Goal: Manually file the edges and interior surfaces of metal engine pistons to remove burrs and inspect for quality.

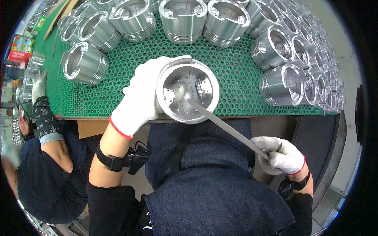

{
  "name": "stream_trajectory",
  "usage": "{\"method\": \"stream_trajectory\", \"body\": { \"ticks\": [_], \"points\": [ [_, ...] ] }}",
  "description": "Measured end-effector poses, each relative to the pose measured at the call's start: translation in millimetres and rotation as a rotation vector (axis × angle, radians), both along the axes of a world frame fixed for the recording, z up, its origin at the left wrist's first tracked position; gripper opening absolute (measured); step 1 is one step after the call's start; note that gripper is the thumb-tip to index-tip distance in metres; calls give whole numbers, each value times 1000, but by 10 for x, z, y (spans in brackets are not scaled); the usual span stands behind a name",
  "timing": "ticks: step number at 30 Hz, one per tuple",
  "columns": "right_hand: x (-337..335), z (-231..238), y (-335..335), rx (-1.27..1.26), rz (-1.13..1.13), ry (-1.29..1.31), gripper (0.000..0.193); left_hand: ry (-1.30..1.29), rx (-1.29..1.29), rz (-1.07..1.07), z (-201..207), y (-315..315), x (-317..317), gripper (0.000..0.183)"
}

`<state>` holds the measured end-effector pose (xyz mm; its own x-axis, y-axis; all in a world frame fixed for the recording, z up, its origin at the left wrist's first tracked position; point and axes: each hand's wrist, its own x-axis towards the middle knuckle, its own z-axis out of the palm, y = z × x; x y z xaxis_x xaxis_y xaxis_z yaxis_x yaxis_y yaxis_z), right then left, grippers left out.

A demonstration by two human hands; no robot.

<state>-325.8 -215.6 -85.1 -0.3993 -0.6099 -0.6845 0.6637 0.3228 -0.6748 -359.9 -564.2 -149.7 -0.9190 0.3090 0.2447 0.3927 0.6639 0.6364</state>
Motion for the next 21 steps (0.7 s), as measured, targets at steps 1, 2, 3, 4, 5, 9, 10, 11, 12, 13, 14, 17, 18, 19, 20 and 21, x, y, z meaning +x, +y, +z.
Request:
{"method": "stream_trajectory", "body": {
  "ticks": [1, 2, 3, 4, 5, 9, 10, 11, 12, 13, 14, 17, 18, 19, 20, 21],
  "points": [
    [-32, 13, -92, -41, 18, -25, 65, 75, -41, 5, -15, 37, -2, 51],
    [-67, 31, -221, -86, 47, -54, 67, 105, 61, 24, -75, 55, 4, 51],
    [-133, 90, -405, -155, 51, -52, 67, 111, 57, 21, -74, 77, 5, 51],
    [-202, 85, -515, -162, 91, 15, 63, 102, 34, 26, -64, 97, 17, 51],
    [-254, 89, -603, -170, 134, 84, 60, 94, 10, 35, -56, 92, 37, 52],
    [-275, 19, -535, -175, 162, 967, 52, 73, 370, 137, -59, 257, 283, 49],
    [-303, -13, -392, -140, 163, 1173, 50, 42, 263, 177, 68, 305, 417, 46],
    [-289, -35, -262, -97, 163, 1373, 48, 21, 296, 109, 122, 322, 529, 45],
    [-247, -64, -177, -53, 164, 1477, 47, -158, 396, 103, 138, 352, 708, 47],
    [-202, -97, -104, -6, 167, 1578, 47, -342, 495, 94, 139, 373, 874, 48],
    [-150, -80, -46, 75, 312, 1563, 49, -538, 579, 56, 124, 384, 1009, 51],
    [38, -106, 74, 242, 582, 1551, 60, -983, 778, -102, 168, 439, 1130, 61],
    [123, -152, 131, 244, 594, 1529, 52, -1045, 788, -138, 89, 456, 1166, 62],
    [207, -195, 188, 245, 606, 1508, 45, -1105, 797, -173, -21, 468, 1214, 62],
    [240, -194, 204, 252, 597, 1501, 45, -1114, 792, -181, -117, 459, 1241, 62],
    [264, -181, 212, 272, 675, 1477, 49, -1040, 786, -256, -212, 455, 1275, 61]
  ]
}}
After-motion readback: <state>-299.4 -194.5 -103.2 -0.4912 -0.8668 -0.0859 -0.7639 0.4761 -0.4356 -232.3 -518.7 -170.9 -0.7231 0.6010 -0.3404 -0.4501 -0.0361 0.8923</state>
